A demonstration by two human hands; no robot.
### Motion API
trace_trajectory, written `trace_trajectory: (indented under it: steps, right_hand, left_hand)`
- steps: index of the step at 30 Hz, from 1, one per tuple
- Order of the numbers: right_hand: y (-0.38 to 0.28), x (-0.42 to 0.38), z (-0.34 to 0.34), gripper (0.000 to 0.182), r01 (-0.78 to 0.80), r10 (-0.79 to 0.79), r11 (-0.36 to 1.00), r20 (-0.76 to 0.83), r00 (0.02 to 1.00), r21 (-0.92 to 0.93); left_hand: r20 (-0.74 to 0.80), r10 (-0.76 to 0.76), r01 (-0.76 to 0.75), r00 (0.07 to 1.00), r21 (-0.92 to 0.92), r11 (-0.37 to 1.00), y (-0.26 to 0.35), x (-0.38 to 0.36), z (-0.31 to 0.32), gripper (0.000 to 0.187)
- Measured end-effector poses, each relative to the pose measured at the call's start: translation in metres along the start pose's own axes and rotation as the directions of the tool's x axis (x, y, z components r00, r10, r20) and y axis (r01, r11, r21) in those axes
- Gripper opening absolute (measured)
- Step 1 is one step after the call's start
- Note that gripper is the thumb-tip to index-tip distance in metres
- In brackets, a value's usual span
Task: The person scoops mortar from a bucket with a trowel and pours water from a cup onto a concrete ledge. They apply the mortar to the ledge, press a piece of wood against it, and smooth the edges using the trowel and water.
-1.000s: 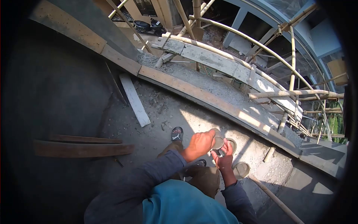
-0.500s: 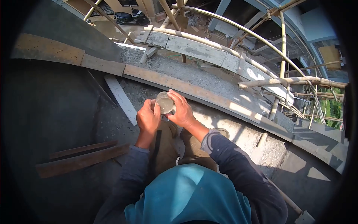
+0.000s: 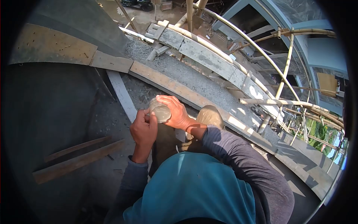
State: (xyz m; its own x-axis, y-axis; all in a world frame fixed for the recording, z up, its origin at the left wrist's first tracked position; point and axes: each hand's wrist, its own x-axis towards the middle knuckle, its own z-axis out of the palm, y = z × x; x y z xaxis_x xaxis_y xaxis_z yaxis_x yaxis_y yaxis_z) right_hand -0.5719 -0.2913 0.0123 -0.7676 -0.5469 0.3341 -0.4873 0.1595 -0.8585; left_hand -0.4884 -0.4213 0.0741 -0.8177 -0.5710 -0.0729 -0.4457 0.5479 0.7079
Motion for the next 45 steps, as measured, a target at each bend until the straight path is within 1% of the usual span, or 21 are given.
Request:
trace_trajectory:
  steps: [4,7,11,13,15,17,18,19,21,22,23,25,27,29,31,32,34,35,37,41,45]
  right_hand:
    - [-0.015,0.028,0.000,0.066,0.025,-0.026,1.000,0.045,0.999,0.004]
    - [-0.019,0.044,-0.001,0.066,0.046,-0.047,0.999,0.054,0.997,0.023]
    - [-0.003,0.052,-0.004,0.070,0.073,-0.083,0.995,0.145,0.986,0.070]
    - [0.009,0.059,-0.008,0.074,0.013,-0.027,0.998,0.210,0.977,0.068]
    - [0.034,0.056,-0.004,0.078,-0.008,-0.017,0.995,0.264,0.964,0.095]
    - [0.061,0.057,-0.003,0.077,0.015,-0.031,0.998,0.264,0.964,0.064]
    - [0.078,0.053,-0.004,0.077,0.009,-0.035,0.996,0.287,0.957,0.094]
    - [0.096,0.050,-0.006,0.077,-0.012,-0.028,0.993,0.321,0.947,0.122]
    - [0.145,0.048,-0.009,0.079,-0.056,-0.012,0.984,0.372,0.928,0.170]
    - [0.168,0.051,-0.016,0.078,-0.044,-0.024,0.988,0.427,0.904,0.151]
    - [0.190,0.052,-0.022,0.078,-0.036,-0.030,0.991,0.478,0.878,0.128]
    - [0.239,0.042,-0.024,0.076,-0.087,0.023,0.990,0.471,0.882,0.114]
    - [0.288,0.040,-0.034,0.072,-0.044,0.015,0.998,0.508,0.861,0.045]
    - [0.333,0.039,-0.043,0.069,-0.070,0.042,0.997,0.516,0.855,0.036]
    - [0.379,0.035,-0.049,0.069,-0.042,0.056,0.998,0.533,0.844,-0.040]
    - [0.402,0.032,-0.051,0.071,-0.017,0.045,0.998,0.520,0.853,-0.059]
    - [0.437,0.029,-0.054,0.074,-0.055,0.100,0.993,0.511,0.854,-0.103]
    - [0.452,0.028,-0.054,0.077,-0.071,0.139,0.986,0.500,0.855,-0.152]
    - [0.479,0.027,-0.052,0.079,-0.103,0.174,0.980,0.485,0.857,-0.170]
    - [0.518,0.023,-0.037,0.084,-0.172,0.253,0.961,0.438,0.862,-0.218]
    - [0.537,0.023,-0.020,0.079,-0.278,0.326,0.945,0.417,0.848,-0.174]
  left_hand:
    - [-0.013,-0.080,0.079,0.997,-0.039,0.996,0.017,0.009,-0.023,0.021]
    - [-0.086,-0.053,0.044,0.995,-0.099,0.994,0.020,0.016,-0.026,0.022]
    - [-0.085,-0.108,0.094,0.991,-0.150,0.984,0.017,0.020,-0.017,0.030]
    - [-0.154,0.046,-0.098,0.987,-0.347,0.933,0.008,0.021,-0.008,0.035]
    - [-0.202,-0.021,-0.064,0.979,-0.407,0.911,-0.015,0.014,0.014,0.041]
    - [-0.357,-0.160,-0.008,0.920,-0.427,0.904,-0.044,0.012,0.050,0.042]
    - [-0.346,-0.305,0.113,0.887,-0.478,0.871,-0.058,0.012,0.071,0.042]
    - [-0.360,-0.323,0.134,0.875,-0.462,0.877,-0.072,0.015,0.094,0.042]
    - [-0.430,-0.512,0.358,0.744,-0.390,0.848,-0.103,0.029,0.149,0.044]
    - [-0.360,-0.631,0.488,0.688,-0.414,0.768,-0.120,0.034,0.179,0.047]
    - [-0.358,-0.636,0.508,0.684,-0.392,0.767,-0.139,0.042,0.212,0.047]
    - [-0.406,-0.664,0.616,0.628,-0.261,0.743,-0.172,0.068,0.277,0.050]
    - [-0.436,-0.559,0.573,0.706,-0.113,0.812,-0.195,0.098,0.330,0.055]
    - [-0.435,-0.547,0.592,0.716,-0.037,0.805,-0.216,0.131,0.373,0.060]
    - [-0.519,-0.610,0.758,0.598,0.119,0.642,-0.244,0.158,0.411,0.063]
    - [-0.515,-0.610,0.762,0.602,0.141,0.632,-0.257,0.166,0.425,0.063]
    - [-0.572,-0.639,0.830,0.513,0.141,0.540,-0.283,0.177,0.445,0.069]
    - [-0.574,-0.635,0.832,0.516,0.159,0.532,-0.292,0.179,0.452,0.069]
    - [-0.601,-0.658,0.870,0.453,0.139,0.472,-0.303,0.184,0.459,0.073]
    - [-0.590,-0.655,0.866,0.471,0.167,0.472,-0.311,0.183,0.469,0.076]
    - [-0.587,-0.658,0.855,0.472,0.124,0.503,-0.308,0.185,0.468,0.080]
